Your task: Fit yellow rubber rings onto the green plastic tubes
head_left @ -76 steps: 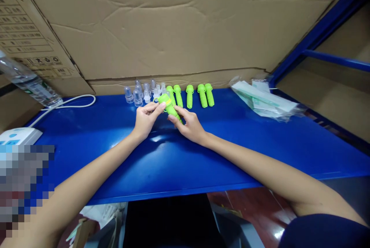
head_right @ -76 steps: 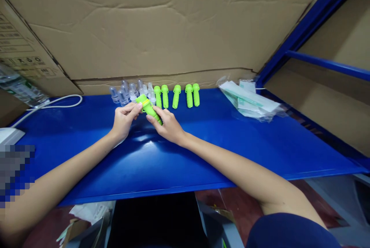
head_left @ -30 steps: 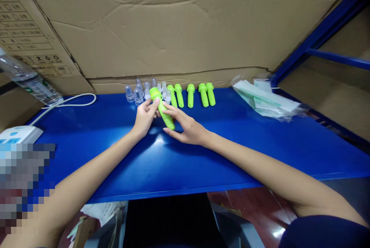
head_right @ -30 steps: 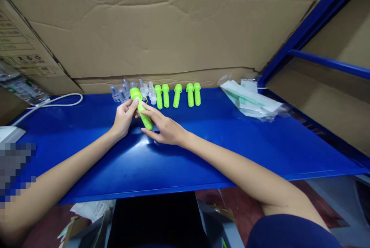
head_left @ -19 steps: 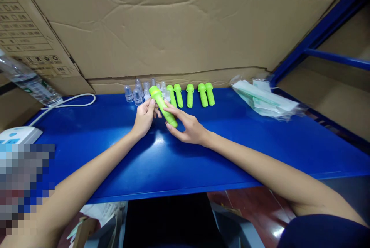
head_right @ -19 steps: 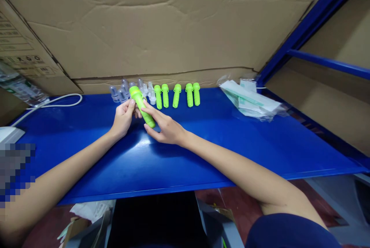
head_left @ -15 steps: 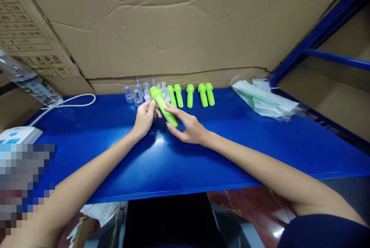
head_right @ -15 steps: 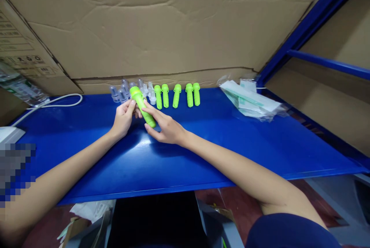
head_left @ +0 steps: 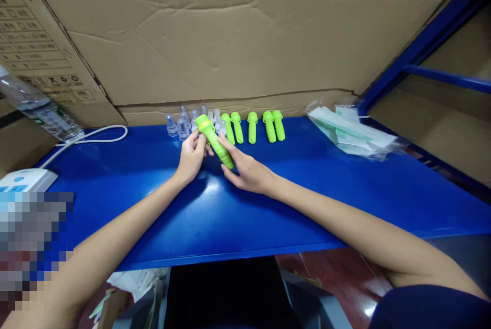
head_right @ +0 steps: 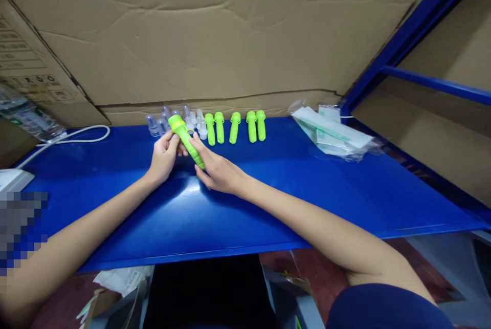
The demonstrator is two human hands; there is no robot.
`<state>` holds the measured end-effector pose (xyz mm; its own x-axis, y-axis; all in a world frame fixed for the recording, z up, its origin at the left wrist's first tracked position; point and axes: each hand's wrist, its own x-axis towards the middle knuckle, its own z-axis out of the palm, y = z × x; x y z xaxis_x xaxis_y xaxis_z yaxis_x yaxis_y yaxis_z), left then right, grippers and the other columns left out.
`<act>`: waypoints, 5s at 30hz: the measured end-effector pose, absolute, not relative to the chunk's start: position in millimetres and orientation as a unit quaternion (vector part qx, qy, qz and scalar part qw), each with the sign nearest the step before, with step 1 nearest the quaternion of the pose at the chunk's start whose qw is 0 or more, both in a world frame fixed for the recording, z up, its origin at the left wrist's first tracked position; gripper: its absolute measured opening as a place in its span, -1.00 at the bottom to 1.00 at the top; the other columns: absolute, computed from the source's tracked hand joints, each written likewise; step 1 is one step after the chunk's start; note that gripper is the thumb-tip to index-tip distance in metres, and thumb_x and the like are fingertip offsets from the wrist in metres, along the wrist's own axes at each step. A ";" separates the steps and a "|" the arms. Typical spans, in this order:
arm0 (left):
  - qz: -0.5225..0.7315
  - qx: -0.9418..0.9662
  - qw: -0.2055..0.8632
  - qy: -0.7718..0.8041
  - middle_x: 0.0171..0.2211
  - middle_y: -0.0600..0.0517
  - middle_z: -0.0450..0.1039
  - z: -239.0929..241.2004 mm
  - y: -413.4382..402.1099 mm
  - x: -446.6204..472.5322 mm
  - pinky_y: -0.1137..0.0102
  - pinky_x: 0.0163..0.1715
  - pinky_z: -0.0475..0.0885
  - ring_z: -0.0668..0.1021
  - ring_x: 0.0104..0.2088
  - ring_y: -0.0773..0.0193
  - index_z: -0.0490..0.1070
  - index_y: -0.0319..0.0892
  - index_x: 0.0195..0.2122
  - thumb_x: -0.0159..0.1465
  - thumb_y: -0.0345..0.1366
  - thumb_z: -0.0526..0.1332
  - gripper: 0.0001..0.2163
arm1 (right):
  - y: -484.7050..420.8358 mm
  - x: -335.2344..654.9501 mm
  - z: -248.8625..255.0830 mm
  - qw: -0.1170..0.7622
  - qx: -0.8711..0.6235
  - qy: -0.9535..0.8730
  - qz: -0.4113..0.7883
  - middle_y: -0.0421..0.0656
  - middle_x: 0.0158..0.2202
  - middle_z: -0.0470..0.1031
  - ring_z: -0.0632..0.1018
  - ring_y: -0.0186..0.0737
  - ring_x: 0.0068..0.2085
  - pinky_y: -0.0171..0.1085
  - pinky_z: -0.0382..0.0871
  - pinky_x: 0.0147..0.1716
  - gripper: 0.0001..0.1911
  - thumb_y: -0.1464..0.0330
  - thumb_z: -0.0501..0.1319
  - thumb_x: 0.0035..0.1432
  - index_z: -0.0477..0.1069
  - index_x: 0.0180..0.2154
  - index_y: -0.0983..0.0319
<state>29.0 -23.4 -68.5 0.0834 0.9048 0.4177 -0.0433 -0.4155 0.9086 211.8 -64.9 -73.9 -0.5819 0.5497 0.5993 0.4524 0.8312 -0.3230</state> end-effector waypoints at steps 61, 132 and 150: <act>0.474 0.657 0.461 0.362 -0.37 -0.01 0.57 -58.3 -33.5 30.5 0.52 -0.54 0.29 0.49 -0.51 0.43 0.55 -0.25 -0.30 0.19 -0.45 0.13 -0.81 | -3.5 269.5 -59.8 0.185 -0.655 -0.733 0.013 0.02 -0.34 0.60 0.60 0.00 -0.30 -0.18 0.40 -0.27 -0.52 0.20 0.07 0.27 0.41 0.07 0.38; 0.221 0.895 -0.013 0.388 -0.22 -0.11 0.50 -65.1 3.9 -16.0 0.25 -0.15 0.41 0.54 -0.18 0.10 0.36 -0.21 -0.21 0.42 -0.28 0.02 -0.83 | 7.4 321.8 -35.9 0.058 -0.672 -0.738 0.021 0.00 -0.16 0.61 0.59 -0.01 -0.15 -0.24 0.33 -0.27 -0.58 0.19 0.01 0.35 0.54 0.00 0.18; 0.354 0.832 0.144 0.403 -0.32 -0.05 0.50 -72.3 6.5 -11.0 0.42 -0.36 0.44 0.58 -0.41 0.31 0.27 -0.20 -0.18 0.40 -0.38 -0.01 -0.90 | -10.3 312.1 -23.3 0.064 -0.665 -0.722 0.182 -0.20 -0.47 0.56 0.48 -0.28 -0.65 -0.27 0.46 -0.44 -0.20 0.25 0.19 0.27 -0.09 0.42 0.21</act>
<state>-11.0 6.5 -72.3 0.4245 0.7729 0.4717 0.5688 -0.6329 0.5252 312.1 -10.3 -23.3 -0.1075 0.9830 -0.1488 0.9361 0.0496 -0.3482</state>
